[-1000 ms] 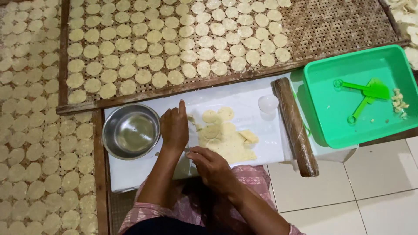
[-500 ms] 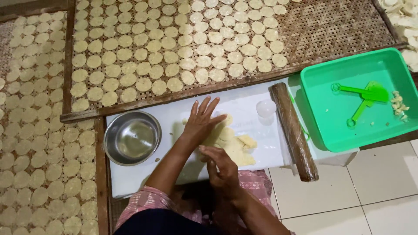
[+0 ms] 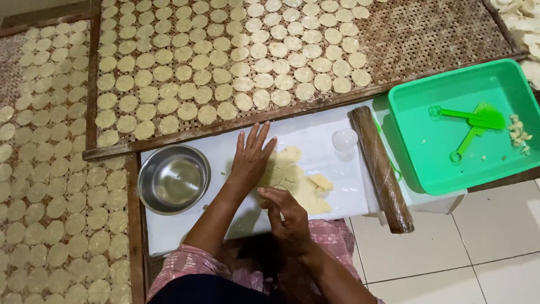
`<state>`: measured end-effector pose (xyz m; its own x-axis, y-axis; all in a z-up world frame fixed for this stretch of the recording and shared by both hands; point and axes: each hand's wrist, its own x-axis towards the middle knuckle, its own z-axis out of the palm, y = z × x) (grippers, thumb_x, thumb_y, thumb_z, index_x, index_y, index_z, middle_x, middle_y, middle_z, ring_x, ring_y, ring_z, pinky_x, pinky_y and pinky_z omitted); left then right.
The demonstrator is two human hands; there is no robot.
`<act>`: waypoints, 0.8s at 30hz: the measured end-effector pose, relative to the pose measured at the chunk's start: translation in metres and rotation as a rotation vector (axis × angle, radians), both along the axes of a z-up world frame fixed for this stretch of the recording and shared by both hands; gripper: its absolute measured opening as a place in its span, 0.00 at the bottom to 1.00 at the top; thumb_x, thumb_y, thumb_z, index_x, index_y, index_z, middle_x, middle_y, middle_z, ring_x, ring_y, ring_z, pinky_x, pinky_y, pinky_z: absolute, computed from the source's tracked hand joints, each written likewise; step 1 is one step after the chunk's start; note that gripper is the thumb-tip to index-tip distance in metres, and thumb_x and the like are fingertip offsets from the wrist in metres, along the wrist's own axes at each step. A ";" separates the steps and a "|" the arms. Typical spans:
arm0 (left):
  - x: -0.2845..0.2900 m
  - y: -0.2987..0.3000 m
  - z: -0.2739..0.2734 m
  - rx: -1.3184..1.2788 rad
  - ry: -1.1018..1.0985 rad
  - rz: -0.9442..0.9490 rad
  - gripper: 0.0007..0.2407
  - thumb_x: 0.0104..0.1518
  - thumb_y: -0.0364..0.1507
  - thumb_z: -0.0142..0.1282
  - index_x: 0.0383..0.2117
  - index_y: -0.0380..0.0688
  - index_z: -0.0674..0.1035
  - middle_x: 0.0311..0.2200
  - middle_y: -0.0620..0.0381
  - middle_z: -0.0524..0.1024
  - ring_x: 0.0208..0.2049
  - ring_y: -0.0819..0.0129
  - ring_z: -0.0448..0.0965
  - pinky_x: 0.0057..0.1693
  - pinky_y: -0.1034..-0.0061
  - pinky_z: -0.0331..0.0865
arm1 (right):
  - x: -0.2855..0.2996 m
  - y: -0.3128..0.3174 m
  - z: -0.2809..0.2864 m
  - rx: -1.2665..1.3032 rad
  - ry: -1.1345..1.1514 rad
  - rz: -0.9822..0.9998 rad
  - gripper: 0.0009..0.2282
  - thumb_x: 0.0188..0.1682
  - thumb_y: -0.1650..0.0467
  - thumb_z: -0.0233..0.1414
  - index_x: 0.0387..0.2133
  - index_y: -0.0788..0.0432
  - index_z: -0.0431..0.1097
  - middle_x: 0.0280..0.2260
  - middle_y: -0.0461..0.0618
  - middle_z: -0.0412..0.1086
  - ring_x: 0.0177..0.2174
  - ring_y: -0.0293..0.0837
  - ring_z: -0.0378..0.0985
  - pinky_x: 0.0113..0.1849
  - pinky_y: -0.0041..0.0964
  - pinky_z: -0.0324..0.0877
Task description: Rolling out dough with a rolling pin and using a circular mold to cut small discs to be placed on a drying rack.
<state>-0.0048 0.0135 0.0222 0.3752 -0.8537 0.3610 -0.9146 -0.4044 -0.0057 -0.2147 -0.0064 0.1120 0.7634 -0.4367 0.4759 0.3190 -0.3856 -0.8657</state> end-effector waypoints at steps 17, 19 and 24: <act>0.013 0.071 0.005 -0.131 0.150 0.159 0.11 0.53 0.22 0.59 0.38 0.58 0.83 0.56 0.57 0.70 0.60 0.51 0.69 0.45 0.59 0.77 | 0.000 -0.002 -0.001 0.105 -0.114 -0.165 0.12 0.53 0.81 0.47 0.46 0.62 0.75 0.43 0.58 0.77 0.30 0.53 0.85 0.34 0.49 0.80; 0.013 0.073 0.000 -0.124 0.094 0.145 0.11 0.54 0.24 0.60 0.41 0.58 0.83 0.56 0.54 0.70 0.59 0.51 0.69 0.45 0.58 0.77 | 0.000 -0.004 -0.004 0.102 -0.119 -0.170 0.12 0.53 0.81 0.47 0.46 0.62 0.75 0.43 0.57 0.77 0.30 0.52 0.85 0.34 0.48 0.80; -0.002 0.072 0.004 0.007 -0.026 0.129 0.10 0.59 0.26 0.56 0.46 0.47 0.81 0.51 0.46 0.75 0.56 0.50 0.74 0.45 0.62 0.78 | -0.004 -0.008 -0.007 0.179 -0.095 -0.202 0.13 0.53 0.82 0.47 0.48 0.64 0.73 0.42 0.55 0.76 0.32 0.48 0.83 0.38 0.46 0.79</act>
<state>-0.0063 0.0854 0.0264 0.4725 -0.8016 0.3662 -0.8546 -0.5183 -0.0319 -0.2188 -0.0142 0.1050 0.6077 -0.6594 0.4426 0.3341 -0.2932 -0.8957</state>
